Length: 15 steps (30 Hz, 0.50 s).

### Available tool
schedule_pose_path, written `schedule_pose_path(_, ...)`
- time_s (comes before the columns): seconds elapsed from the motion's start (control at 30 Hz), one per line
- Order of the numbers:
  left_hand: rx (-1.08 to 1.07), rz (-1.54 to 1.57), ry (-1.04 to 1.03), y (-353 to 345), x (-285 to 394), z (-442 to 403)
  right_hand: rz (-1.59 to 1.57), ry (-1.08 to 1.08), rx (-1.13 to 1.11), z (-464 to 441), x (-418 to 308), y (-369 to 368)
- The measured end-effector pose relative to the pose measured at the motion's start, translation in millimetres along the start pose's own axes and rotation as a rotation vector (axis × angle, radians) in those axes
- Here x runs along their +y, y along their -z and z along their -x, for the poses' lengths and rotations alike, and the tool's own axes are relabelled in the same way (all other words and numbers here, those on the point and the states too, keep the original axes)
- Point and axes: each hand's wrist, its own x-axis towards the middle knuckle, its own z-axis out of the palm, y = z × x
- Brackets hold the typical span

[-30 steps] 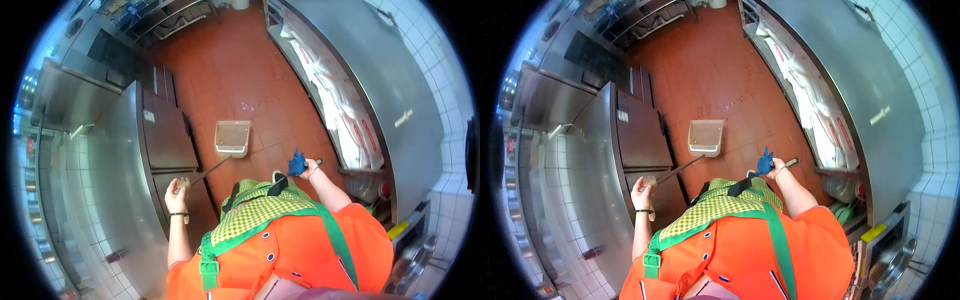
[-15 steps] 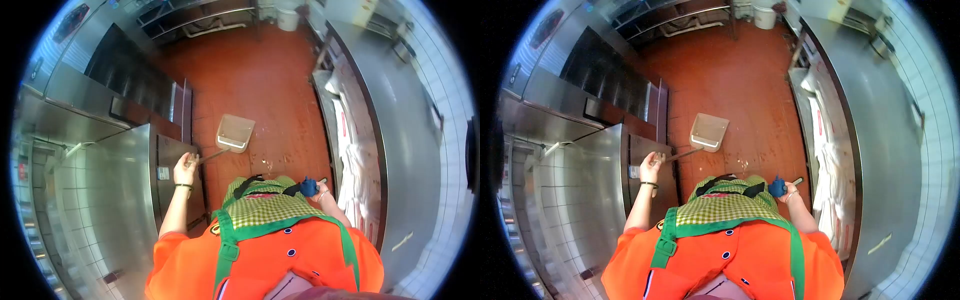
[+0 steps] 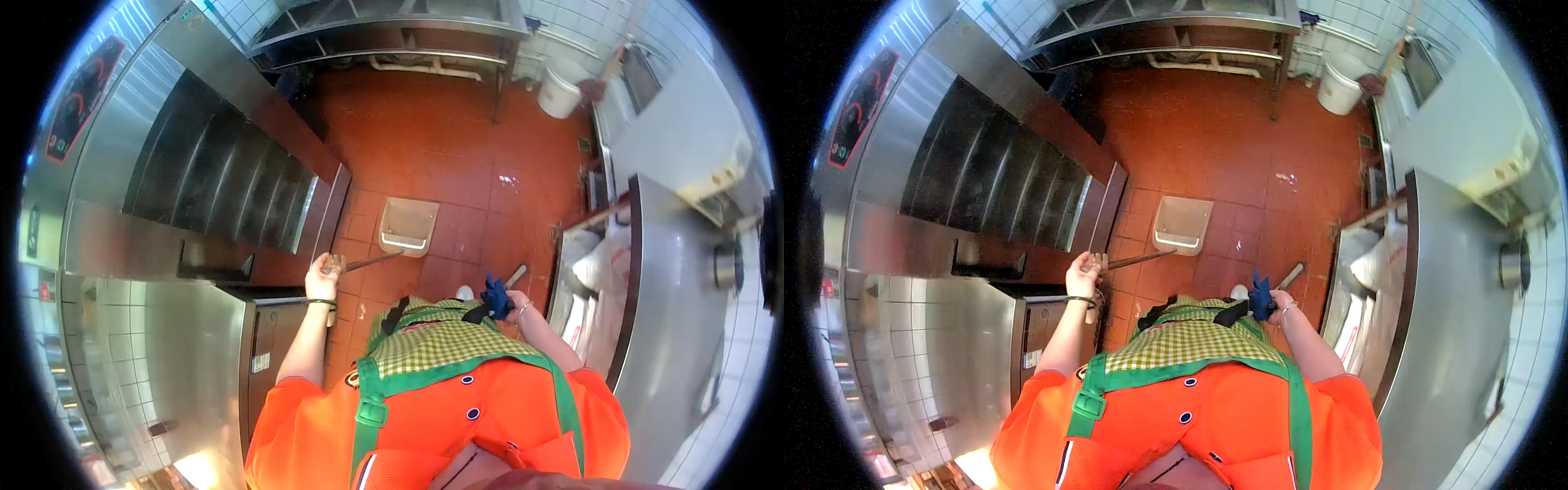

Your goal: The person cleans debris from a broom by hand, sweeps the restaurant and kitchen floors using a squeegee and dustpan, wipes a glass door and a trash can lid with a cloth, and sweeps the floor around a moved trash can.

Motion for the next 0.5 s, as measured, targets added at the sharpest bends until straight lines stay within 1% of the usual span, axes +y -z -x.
schedule_pose_path(0.07, 0.013, 0.134, 0.090, -23, 8, -28, 0.102, -0.039, -0.063, -6, -50, -28)
schedule_pose_path(0.1, 0.038, 0.087, 0.040, -34, 15, -45, 0.203, -0.060, -0.067, -7, -75, -42)
schedule_pose_path(0.13, 0.057, -0.005, 0.058, -40, 40, -50, 0.228, -0.075, -0.066, -14, -96, -53)
schedule_pose_path(0.2, 0.072, 0.205, 0.123, -63, 10, -85, 0.344, -0.051, -0.033, -29, -133, -67)
schedule_pose_path(0.23, 0.089, 0.204, 0.152, -70, 18, -96, 0.393, -0.054, -0.027, -29, -154, -82)
schedule_pose_path(0.27, 0.080, 0.189, 0.176, -75, 1, -107, 0.408, -0.060, -0.029, -30, -162, -93)
schedule_pose_path(0.33, 0.107, 0.092, 0.144, -94, -21, -129, 0.583, 0.133, -0.166, -37, -192, -120)
schedule_pose_path(0.37, 0.128, 0.193, 0.262, -107, -39, -139, 0.588, 0.151, -0.137, -28, -203, -148)
schedule_pose_path(0.4, 0.141, 0.213, 0.276, -110, -24, -146, 0.614, 0.147, -0.129, -37, -224, -154)
schedule_pose_path(0.47, -0.088, 0.338, 0.336, -106, 25, -155, 0.810, 0.236, -0.130, -57, -262, -165)
schedule_pose_path(0.5, -0.047, 0.253, 0.300, -126, -7, -154, 0.755, 0.180, -0.157, -47, -280, -185)
